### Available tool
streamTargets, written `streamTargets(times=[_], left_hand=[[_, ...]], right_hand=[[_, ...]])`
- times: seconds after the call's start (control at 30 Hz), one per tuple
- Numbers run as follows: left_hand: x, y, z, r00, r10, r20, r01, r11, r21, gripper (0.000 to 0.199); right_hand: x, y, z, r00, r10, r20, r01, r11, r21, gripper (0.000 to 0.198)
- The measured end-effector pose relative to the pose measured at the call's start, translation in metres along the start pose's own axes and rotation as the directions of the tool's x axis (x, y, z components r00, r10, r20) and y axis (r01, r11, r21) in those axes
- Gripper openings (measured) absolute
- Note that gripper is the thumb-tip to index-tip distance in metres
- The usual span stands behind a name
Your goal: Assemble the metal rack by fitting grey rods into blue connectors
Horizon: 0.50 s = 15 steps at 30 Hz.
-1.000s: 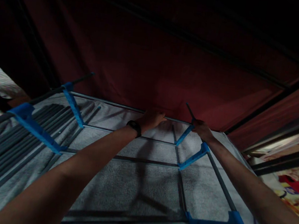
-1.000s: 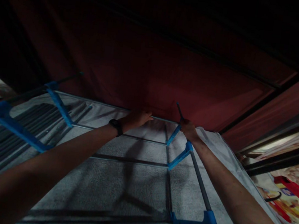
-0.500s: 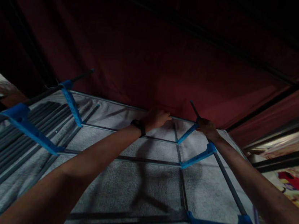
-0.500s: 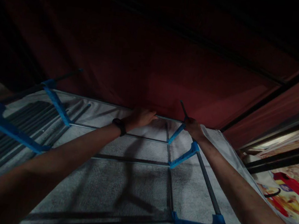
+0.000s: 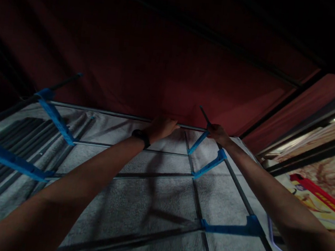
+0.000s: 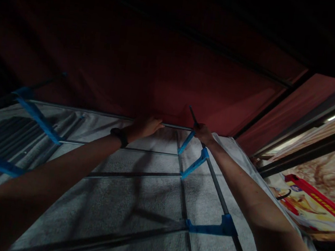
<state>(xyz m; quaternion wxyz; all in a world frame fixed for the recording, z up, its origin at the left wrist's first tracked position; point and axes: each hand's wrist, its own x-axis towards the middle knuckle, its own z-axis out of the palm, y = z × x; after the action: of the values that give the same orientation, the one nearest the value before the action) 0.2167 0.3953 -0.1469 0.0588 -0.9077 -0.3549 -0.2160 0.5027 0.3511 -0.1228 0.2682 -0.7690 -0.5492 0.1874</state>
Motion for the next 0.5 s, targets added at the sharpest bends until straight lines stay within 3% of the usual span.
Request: streamTargets(times=[0.23, 0.37, 0.5], left_hand=[[-0.001, -0.002, 0.003, 0.999, -0.054, 0.004, 0.054, 0.999, 0.008, 0.044], [-0.009, -0.002, 0.004, 0.996, 0.048, -0.075, -0.049, 0.999, -0.004, 0.035], [-0.026, -0.002, 0.000, 0.981, 0.071, -0.180, -0.075, 0.997, -0.012, 0.041]], right_hand=[[-0.003, -0.017, 0.005, 1.000, 0.006, -0.024, -0.011, 0.978, -0.210, 0.028], [-0.010, -0.024, 0.004, 1.000, -0.017, -0.002, 0.015, 0.949, -0.314, 0.034], [-0.014, -0.029, 0.003, 0.998, -0.065, 0.014, 0.064, 0.900, -0.430, 0.033]])
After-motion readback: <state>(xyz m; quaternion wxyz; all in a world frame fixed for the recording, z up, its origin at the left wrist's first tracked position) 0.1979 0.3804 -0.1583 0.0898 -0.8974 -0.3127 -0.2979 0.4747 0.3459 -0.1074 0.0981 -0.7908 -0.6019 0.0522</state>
